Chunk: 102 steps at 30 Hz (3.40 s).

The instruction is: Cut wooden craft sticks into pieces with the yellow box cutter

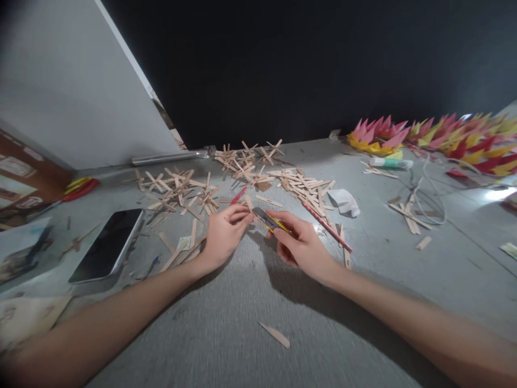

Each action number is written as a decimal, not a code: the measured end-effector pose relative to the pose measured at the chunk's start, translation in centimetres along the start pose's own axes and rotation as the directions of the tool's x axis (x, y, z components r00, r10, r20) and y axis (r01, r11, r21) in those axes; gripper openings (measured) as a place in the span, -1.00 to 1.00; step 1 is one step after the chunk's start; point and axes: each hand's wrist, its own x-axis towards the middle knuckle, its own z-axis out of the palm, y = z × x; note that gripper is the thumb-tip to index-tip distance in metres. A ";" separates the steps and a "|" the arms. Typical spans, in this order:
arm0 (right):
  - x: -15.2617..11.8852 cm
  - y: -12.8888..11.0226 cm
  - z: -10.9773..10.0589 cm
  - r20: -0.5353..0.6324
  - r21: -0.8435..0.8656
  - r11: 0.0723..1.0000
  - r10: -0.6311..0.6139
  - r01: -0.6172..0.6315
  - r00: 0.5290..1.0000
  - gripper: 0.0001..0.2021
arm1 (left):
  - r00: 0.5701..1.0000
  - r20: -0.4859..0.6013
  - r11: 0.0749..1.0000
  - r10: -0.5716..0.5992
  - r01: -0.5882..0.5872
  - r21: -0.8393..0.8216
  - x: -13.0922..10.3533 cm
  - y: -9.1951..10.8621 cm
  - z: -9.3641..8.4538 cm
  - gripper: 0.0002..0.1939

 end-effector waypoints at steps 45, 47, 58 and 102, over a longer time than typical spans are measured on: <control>1.3 0.2 -1.2 0.000 -0.684 0.644 -0.469 0.343 0.883 -0.77 | 0.959 0.270 0.979 -0.082 0.129 -0.158 -1.7 1.7 1.1 -0.82; 1.5 0.6 -1.4 0.059 -0.728 0.567 -0.508 0.385 0.860 -0.81 | 0.945 0.323 0.979 -0.051 0.112 -0.173 -2.2 1.7 1.3 -0.85; 1.2 0.3 -2.5 0.498 -0.830 -0.085 -0.557 0.551 0.665 -0.80 | 0.942 0.334 0.979 -0.018 0.084 -0.186 -2.2 1.4 1.2 -0.60; 2.3 -0.7 -1.9 -0.158 -0.781 0.611 -0.394 0.130 0.905 -0.74 | 0.970 0.133 0.938 -0.205 0.233 -0.258 -1.3 2.0 1.4 -0.73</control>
